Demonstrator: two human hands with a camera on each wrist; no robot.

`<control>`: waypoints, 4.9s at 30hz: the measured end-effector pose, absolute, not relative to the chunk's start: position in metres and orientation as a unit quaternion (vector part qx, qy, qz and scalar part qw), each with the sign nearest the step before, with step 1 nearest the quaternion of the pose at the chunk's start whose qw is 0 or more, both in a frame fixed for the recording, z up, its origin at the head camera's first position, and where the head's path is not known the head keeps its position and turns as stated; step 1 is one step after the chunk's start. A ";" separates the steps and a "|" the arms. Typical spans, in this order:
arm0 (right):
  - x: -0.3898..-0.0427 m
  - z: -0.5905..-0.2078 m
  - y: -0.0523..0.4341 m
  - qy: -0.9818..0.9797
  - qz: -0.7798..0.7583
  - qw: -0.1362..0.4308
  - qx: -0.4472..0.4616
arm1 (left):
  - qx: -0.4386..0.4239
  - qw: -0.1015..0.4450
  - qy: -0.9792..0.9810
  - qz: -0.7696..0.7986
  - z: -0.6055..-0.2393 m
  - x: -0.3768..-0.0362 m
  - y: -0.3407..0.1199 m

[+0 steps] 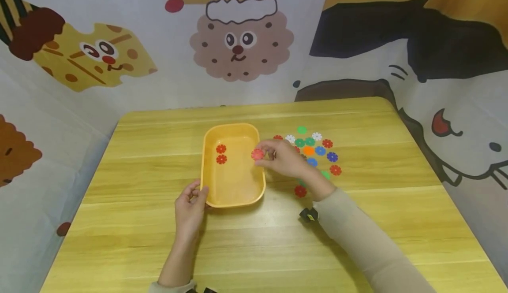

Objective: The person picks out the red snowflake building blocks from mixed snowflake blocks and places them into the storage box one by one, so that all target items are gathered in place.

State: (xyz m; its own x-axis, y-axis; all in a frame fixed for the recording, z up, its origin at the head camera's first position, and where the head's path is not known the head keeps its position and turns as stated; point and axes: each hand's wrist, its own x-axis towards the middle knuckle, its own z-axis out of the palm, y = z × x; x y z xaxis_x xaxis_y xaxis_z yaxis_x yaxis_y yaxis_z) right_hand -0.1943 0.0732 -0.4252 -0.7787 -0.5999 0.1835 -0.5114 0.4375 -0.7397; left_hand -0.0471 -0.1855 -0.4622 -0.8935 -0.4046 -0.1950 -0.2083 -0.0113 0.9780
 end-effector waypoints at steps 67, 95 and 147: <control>-0.207 -0.450 -0.039 0.860 -0.269 0.201 -0.385 | 0.213 0.079 -0.702 -0.675 -0.457 -0.050 -0.186; -0.203 -0.426 -0.012 0.835 -0.367 0.090 -0.399 | 0.221 0.097 -0.700 -0.672 -0.458 -0.051 -0.183; -0.258 -0.452 0.100 0.905 -0.353 0.041 -0.233 | 0.220 0.082 -0.714 -0.660 -0.458 -0.051 -0.186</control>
